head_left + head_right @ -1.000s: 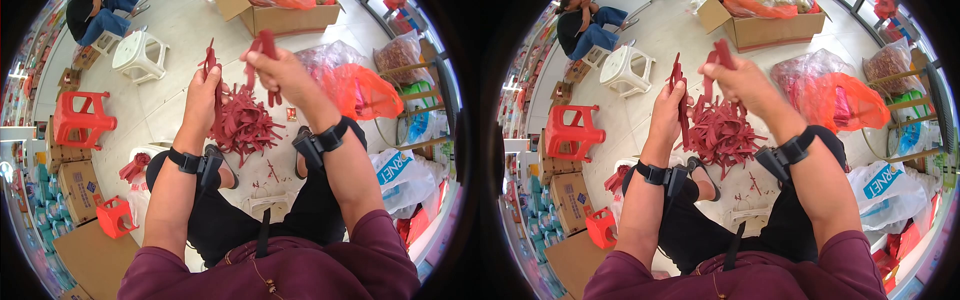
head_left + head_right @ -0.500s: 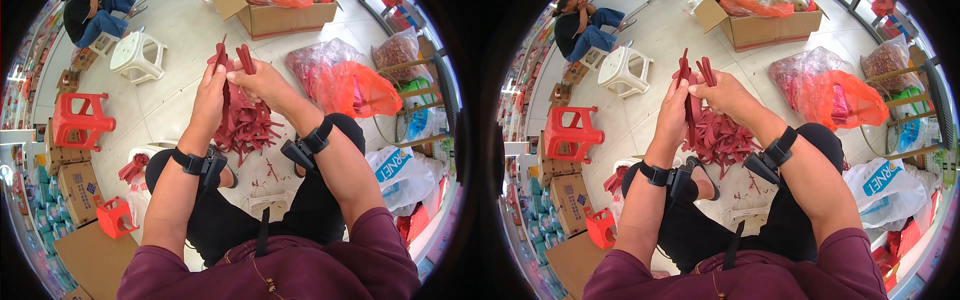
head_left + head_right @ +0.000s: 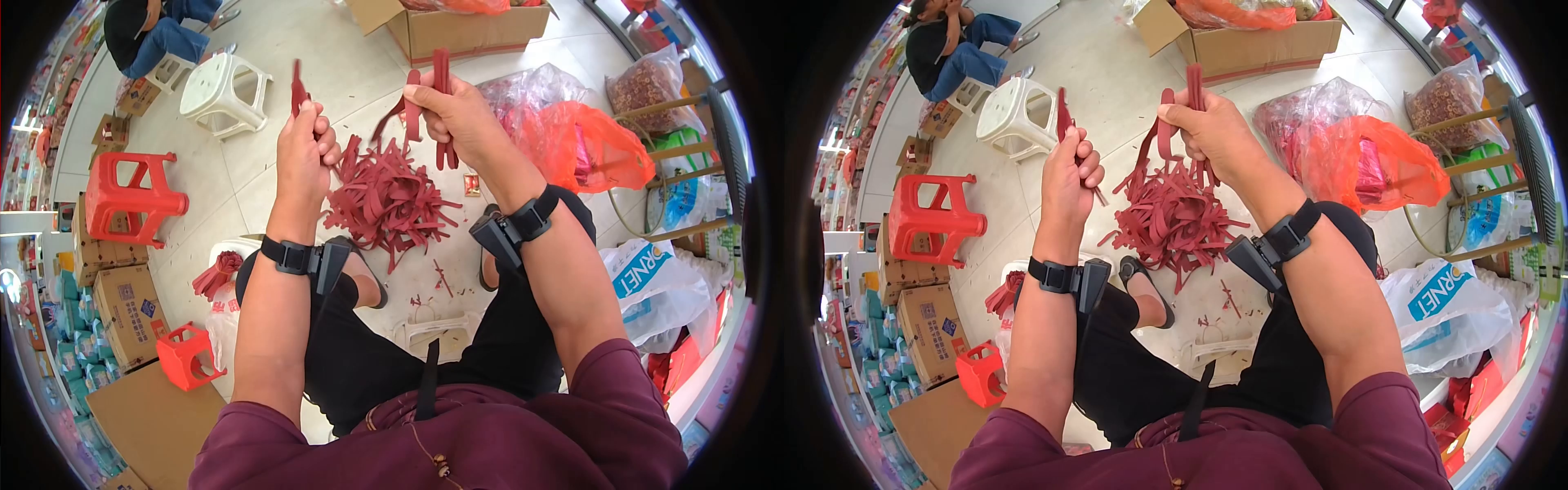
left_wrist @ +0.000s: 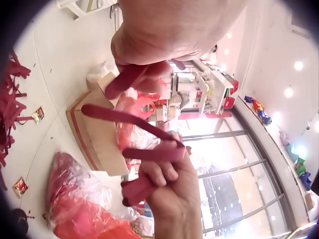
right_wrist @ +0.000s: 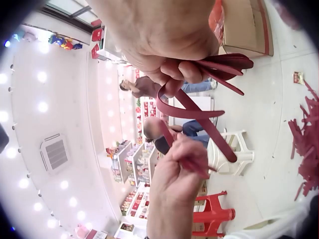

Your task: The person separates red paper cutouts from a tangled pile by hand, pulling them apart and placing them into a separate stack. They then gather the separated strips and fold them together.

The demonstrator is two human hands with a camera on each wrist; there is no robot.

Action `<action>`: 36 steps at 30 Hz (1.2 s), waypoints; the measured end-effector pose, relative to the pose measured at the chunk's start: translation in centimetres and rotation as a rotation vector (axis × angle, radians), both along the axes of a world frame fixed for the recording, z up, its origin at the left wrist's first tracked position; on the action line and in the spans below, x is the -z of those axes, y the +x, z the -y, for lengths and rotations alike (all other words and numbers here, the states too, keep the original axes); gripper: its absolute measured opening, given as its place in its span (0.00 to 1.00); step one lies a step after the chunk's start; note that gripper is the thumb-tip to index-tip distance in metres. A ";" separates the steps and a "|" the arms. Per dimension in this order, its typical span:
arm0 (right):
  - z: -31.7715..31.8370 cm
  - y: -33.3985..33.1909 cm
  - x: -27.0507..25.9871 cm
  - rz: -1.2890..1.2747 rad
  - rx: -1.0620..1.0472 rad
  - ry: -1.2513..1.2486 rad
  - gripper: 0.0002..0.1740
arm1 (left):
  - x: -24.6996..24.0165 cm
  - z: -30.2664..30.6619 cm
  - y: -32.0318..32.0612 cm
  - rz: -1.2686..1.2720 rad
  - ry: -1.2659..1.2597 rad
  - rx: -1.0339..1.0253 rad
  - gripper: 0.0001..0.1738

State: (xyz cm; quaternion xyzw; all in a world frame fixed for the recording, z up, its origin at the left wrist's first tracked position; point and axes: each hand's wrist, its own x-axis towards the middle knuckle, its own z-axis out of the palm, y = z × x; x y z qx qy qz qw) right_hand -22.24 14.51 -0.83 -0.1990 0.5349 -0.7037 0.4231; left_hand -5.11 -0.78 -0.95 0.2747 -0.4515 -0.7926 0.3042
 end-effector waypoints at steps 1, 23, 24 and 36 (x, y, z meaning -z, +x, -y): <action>0.0 0.4 -0.2 -0.002 -0.015 -0.001 0.16 | -0.4 -0.7 -0.2 0.046 -0.036 0.061 0.12; 0.2 1.7 -0.3 0.105 -0.115 -0.073 0.16 | -2.3 -3.1 -0.6 0.182 -0.105 0.326 0.16; 0.2 2.0 -0.5 0.117 -0.129 -0.052 0.18 | -2.3 -3.3 -0.8 0.133 -0.049 0.326 0.15; 1.0 3.9 0.0 0.086 -0.204 -0.023 0.26 | -0.9 -3.8 -1.2 -0.128 0.187 0.249 0.11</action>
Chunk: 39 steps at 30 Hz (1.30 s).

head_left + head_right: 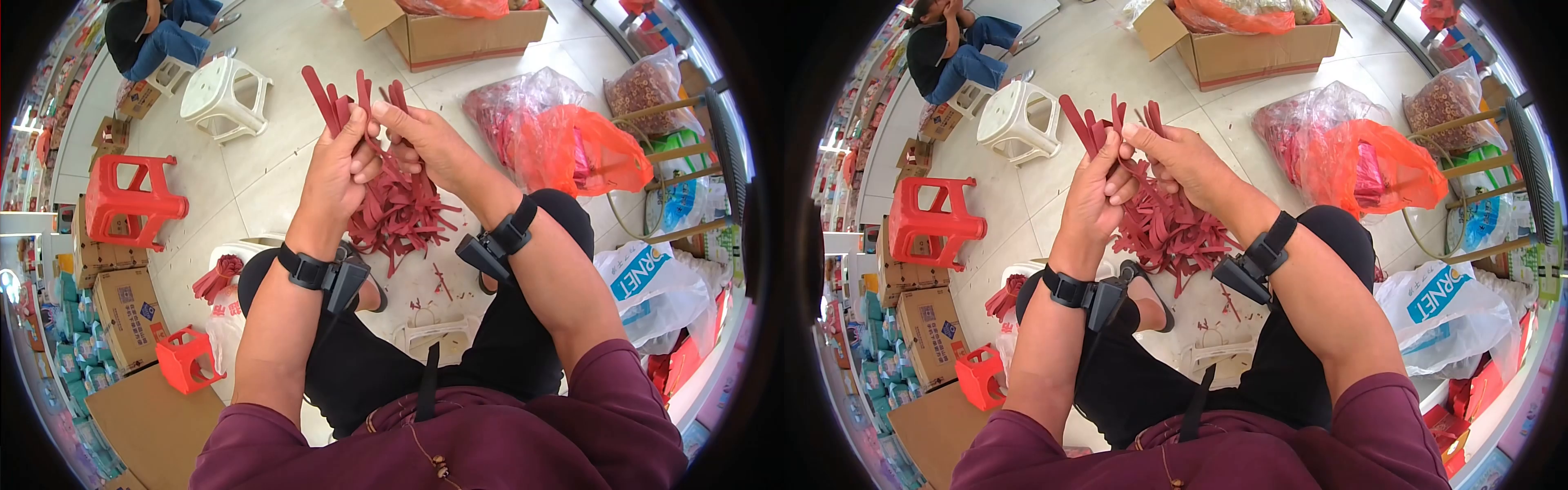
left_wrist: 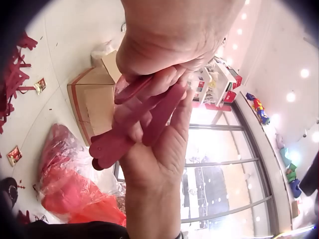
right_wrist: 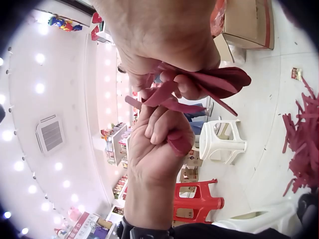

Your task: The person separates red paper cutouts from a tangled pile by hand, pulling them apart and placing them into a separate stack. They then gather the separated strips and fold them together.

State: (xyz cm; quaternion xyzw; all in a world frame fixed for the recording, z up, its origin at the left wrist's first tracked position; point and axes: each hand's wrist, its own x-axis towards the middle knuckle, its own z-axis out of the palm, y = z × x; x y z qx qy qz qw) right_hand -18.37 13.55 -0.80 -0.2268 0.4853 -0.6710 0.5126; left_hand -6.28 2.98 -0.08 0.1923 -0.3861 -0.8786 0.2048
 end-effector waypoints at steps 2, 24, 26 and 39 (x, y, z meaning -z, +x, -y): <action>0.0 -0.1 0.2 0.025 -0.012 -0.002 0.26 | -0.3 -0.1 0.1 0.047 -0.027 0.076 0.13; -0.1 -0.8 -0.2 -0.307 0.134 0.140 0.28 | -0.3 -0.4 0.6 0.261 -0.092 0.309 0.12; -0.7 -1.4 -0.3 -0.303 0.145 0.111 0.29 | -0.5 -0.6 0.8 0.279 -0.125 0.311 0.12; 0.0 -2.6 1.4 0.046 0.274 -0.020 0.22 | -0.8 -2.1 0.1 0.313 -0.237 0.174 0.18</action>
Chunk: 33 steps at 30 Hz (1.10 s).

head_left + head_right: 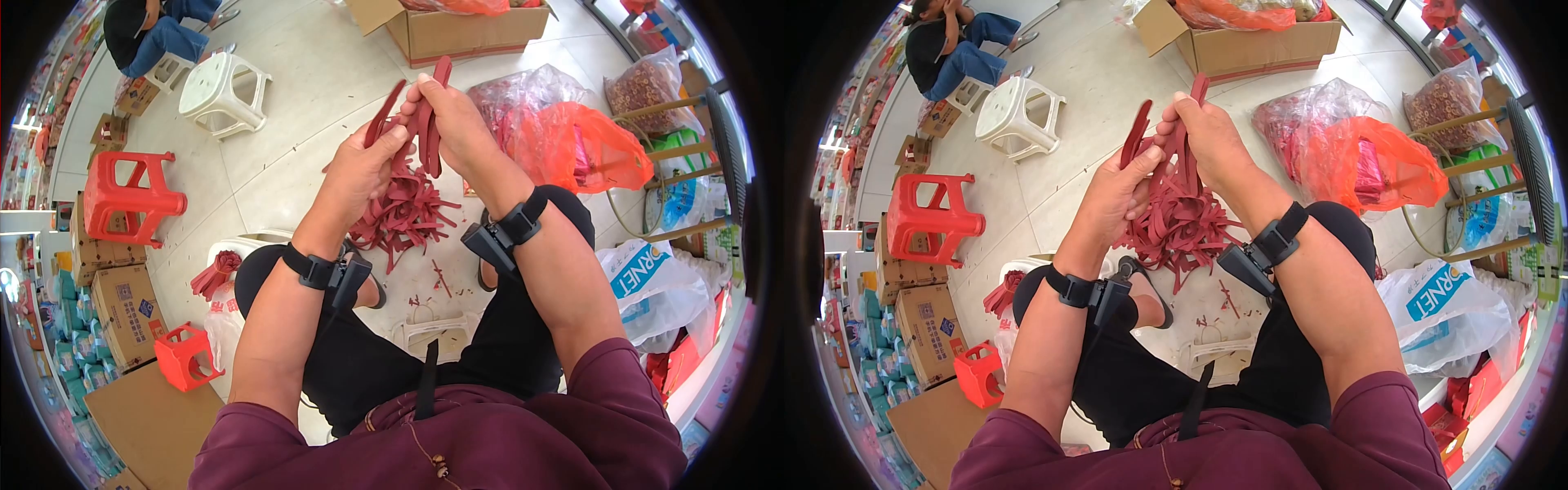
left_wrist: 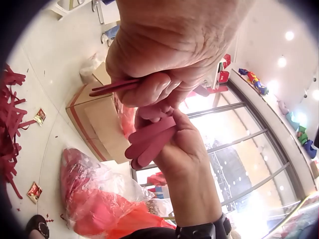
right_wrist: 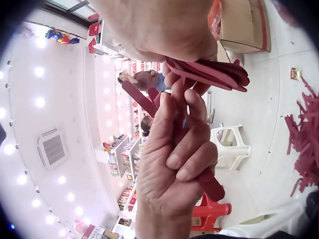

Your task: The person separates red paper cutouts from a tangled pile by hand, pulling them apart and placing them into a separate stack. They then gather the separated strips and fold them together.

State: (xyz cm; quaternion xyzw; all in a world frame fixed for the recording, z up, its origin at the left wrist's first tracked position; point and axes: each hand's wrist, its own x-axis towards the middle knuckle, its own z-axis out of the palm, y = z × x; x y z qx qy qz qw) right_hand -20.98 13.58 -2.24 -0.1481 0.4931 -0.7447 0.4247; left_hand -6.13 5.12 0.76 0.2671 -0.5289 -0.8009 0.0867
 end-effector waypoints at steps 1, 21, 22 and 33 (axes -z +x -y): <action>0.0 0.0 0.0 -0.006 0.011 -0.007 0.22 | 0.1 -0.3 -0.2 -0.032 -0.029 -0.043 0.18; 0.2 1.3 0.0 0.000 -0.033 0.036 0.24 | 0.5 -1.3 -1.6 -0.049 -0.108 -0.011 0.15; 0.1 1.1 0.2 -0.031 -0.060 0.041 0.24 | 0.8 -1.2 -1.5 -0.046 -0.069 0.002 0.15; -0.8 0.5 -0.9 -0.074 -0.056 0.133 0.24 | 1.3 2.2 -0.4 -0.074 0.346 0.126 0.16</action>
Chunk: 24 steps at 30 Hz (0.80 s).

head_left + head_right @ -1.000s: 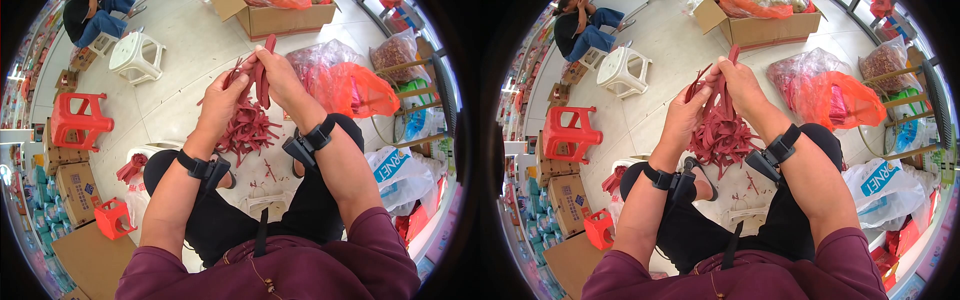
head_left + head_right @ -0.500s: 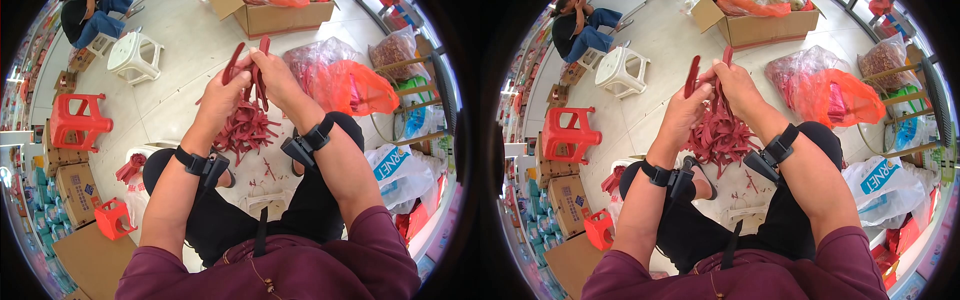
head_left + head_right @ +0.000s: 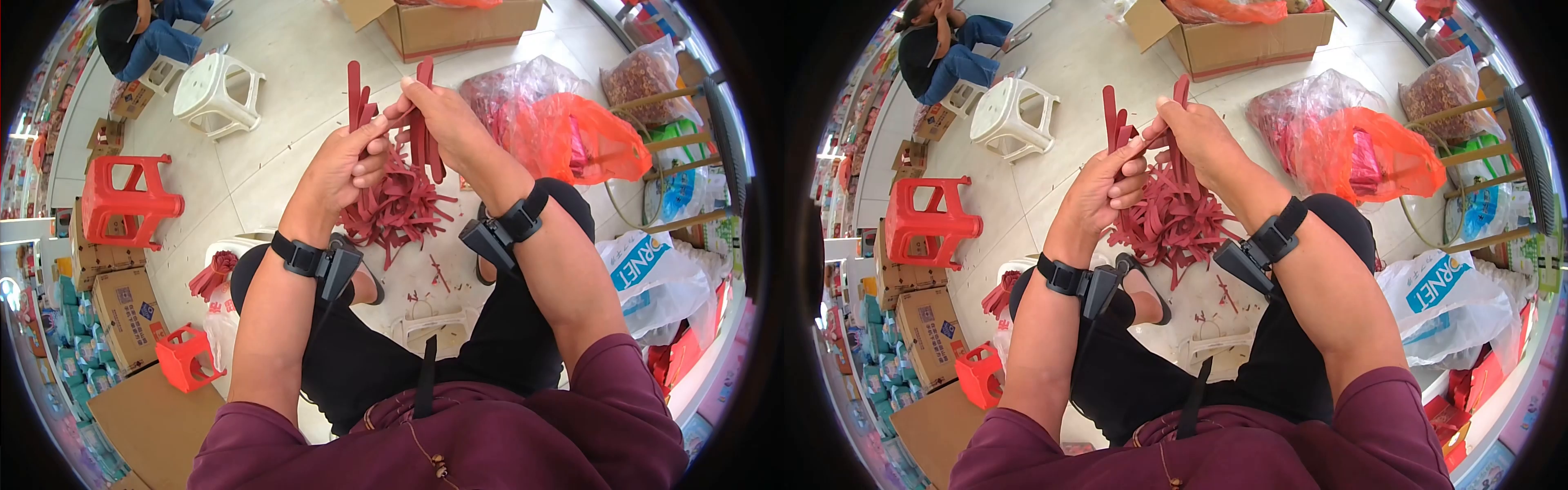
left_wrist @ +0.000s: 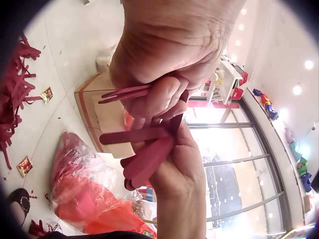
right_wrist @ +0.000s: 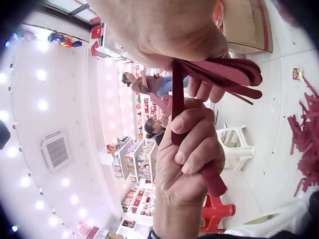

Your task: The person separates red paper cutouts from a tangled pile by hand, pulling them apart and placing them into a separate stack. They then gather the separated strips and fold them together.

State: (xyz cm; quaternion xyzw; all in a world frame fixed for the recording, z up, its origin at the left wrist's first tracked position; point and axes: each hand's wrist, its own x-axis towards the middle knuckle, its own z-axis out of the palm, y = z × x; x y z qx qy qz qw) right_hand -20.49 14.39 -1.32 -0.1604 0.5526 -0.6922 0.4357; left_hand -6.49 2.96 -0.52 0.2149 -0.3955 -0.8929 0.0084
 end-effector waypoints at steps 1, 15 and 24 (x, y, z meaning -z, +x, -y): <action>-0.1 0.0 -0.1 0.006 0.002 -0.002 0.24 | 0.0 0.0 0.0 -0.008 0.016 0.013 0.18; -0.3 0.0 -0.2 -0.208 0.021 0.087 0.27 | 0.4 0.1 -0.1 0.060 -0.105 0.024 0.19; 0.2 1.0 -0.5 -0.722 0.111 0.109 0.23 | 0.5 -0.2 0.3 0.103 -0.200 0.039 0.15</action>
